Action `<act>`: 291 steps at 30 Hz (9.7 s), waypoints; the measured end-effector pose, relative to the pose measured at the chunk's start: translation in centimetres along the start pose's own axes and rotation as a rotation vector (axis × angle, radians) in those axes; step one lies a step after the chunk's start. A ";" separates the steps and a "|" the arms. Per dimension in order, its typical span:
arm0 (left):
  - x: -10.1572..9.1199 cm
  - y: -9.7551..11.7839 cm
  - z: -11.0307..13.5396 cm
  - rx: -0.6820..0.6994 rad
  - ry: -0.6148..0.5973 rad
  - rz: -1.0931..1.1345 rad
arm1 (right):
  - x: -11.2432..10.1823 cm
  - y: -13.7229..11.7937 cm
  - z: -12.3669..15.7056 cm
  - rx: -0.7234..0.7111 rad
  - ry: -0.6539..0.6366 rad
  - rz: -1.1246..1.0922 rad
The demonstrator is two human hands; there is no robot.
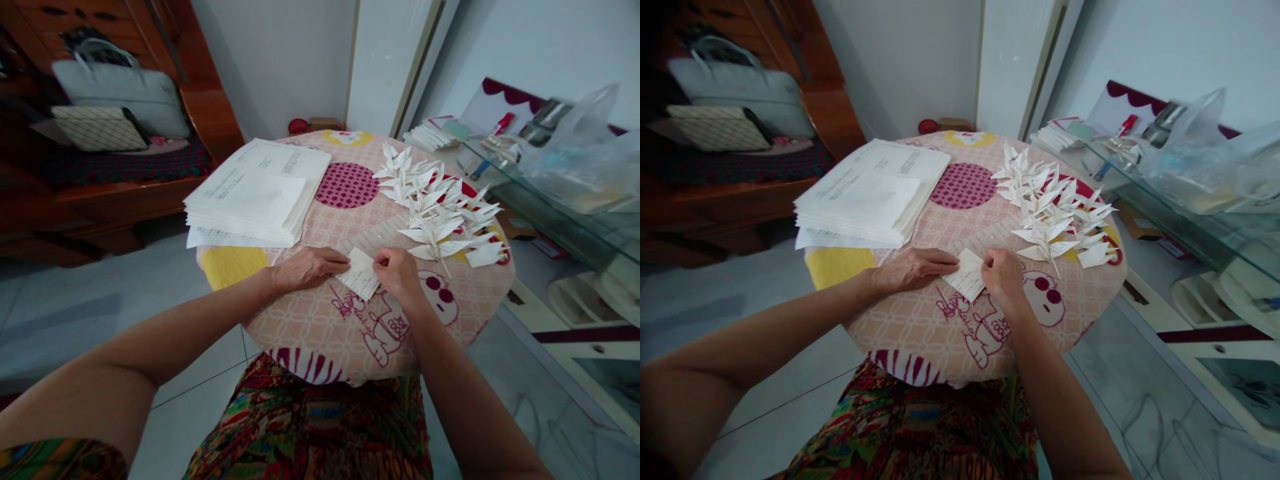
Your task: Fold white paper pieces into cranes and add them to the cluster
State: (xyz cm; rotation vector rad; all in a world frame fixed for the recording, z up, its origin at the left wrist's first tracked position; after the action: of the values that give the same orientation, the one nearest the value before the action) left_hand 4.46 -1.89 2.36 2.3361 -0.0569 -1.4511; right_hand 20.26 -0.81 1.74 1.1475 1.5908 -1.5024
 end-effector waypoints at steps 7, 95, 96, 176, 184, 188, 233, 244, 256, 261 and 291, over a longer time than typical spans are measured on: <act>-0.4 0.5 0.1 0.004 0.004 0.057 | 0.1 -0.1 0.0 0.019 -0.025 -0.021; 0.6 1.1 -1.1 -0.080 0.047 0.143 | -1.0 -2.3 5.8 -0.688 -0.011 -0.307; 0.6 1.1 -1.2 -0.081 0.042 0.139 | -1.0 -2.3 5.6 -0.688 -0.017 -0.305; 0.8 -1.9 -1.9 -0.567 0.232 0.244 | -2.0 2.8 2.2 -0.161 -0.060 -0.276; 0.9 -2.0 -1.8 -0.557 0.236 0.238 | -1.0 3.5 2.4 -0.094 -0.195 -0.242; 0.8 -1.9 -1.7 -0.560 0.251 0.249 | -0.5 3.4 2.5 -0.104 -0.252 -0.246; 1.6 0.6 -3.5 -0.278 0.151 0.158 | 1.3 2.3 0.4 0.074 -0.458 -0.175; 3.7 1.8 -3.7 -0.117 -0.118 0.098 | 1.8 3.1 0.5 0.123 -0.469 -0.277; 4.1 2.5 -3.5 -0.027 -0.127 -0.021 | 1.1 3.3 0.6 0.125 -0.405 -0.150; 4.6 2.2 -3.4 -0.014 -0.170 -0.070 | 1.1 5.2 1.2 0.242 -0.393 -0.271; 1.7 1.7 1.0 -0.019 -0.100 0.098 | 0.3 4.4 0.9 0.156 -0.145 -0.171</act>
State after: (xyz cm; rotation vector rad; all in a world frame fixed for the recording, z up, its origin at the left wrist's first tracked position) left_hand 4.63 -4.14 1.04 2.2122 -0.1815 -1.5119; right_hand 24.04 -1.88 -0.41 0.9797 1.5257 -1.8062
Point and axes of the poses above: each hand's wrist, its own z-axis away from the middle knuckle, its own x-axis out of the palm, y = z × x, the point moved 10 cm from there along -z, towards the middle knuckle, and after that the axes turned 3 degrees about z, right-handed, at the moved point
